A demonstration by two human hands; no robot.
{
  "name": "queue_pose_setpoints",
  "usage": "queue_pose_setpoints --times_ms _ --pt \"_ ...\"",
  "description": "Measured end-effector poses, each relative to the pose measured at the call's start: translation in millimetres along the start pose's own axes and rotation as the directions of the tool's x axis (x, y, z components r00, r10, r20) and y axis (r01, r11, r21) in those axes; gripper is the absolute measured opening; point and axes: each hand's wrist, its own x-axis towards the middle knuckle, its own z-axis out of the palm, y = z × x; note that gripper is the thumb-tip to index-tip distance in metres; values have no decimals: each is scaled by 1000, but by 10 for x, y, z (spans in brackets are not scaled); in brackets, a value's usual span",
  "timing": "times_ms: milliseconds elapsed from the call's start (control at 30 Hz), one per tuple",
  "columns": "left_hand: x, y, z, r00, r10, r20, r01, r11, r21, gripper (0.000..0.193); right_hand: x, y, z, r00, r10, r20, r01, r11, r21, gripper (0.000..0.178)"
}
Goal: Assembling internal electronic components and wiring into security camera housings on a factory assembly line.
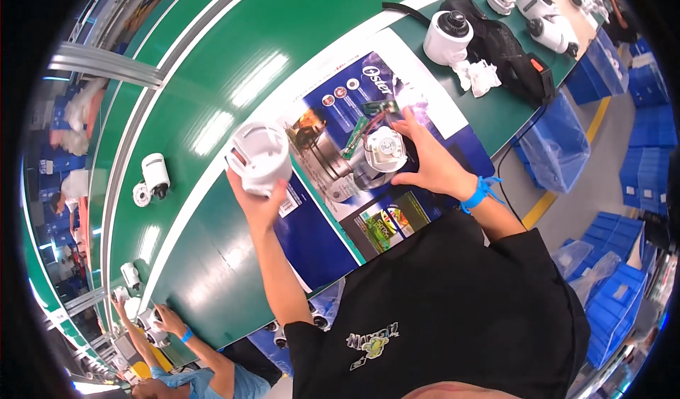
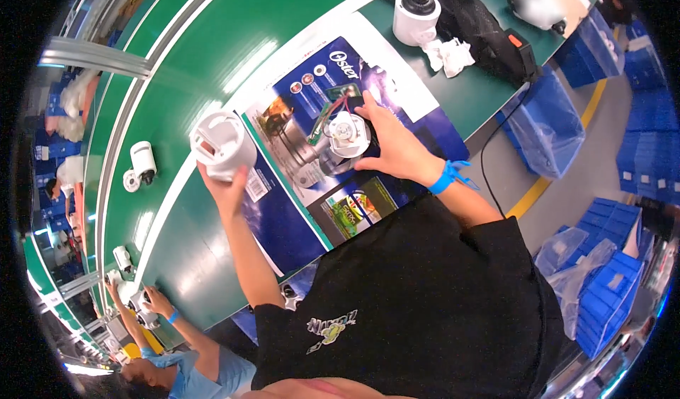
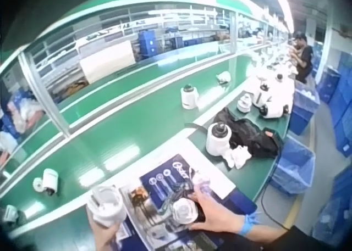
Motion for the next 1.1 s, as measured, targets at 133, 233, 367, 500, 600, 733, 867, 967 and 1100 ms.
queue_pose_setpoints --times_ms 133,233,367,500,600,733,867,967,1100 --pt "-152 -136 -103 951 223 214 -295 860 416 90 -149 18 -327 999 39 12 -38 994 -105 101" --pt "-268 -303 -79 962 254 100 -273 862 427 88 -192 4 -413 965 117 -235 -106 993 59 61" --pt "-143 -372 -72 938 305 165 -347 819 457 86 250 24 -365 838 118 -532 -48 989 143 23" --pt "-205 -321 42 913 325 248 -407 775 483 90 842 -247 -296 857 -273 -438 249 962 -112 15" --pt "-200 -325 79 902 337 270 -431 748 505 90 1150 -480 -179 903 -430 -24 391 841 -373 12" --pt "-157 -361 217 886 357 295 -459 759 462 92 1498 -183 42 887 37 460 355 582 -732 11" --pt "-167 -357 203 889 340 306 -451 761 467 91 1479 81 147 837 -51 546 483 539 -690 12" --pt "-195 -397 119 891 338 303 -448 763 467 90 1482 -79 187 778 109 619 466 560 -685 12" --pt "-179 -359 122 884 340 322 -463 735 495 90 1562 -74 126 679 176 713 437 684 -584 13"
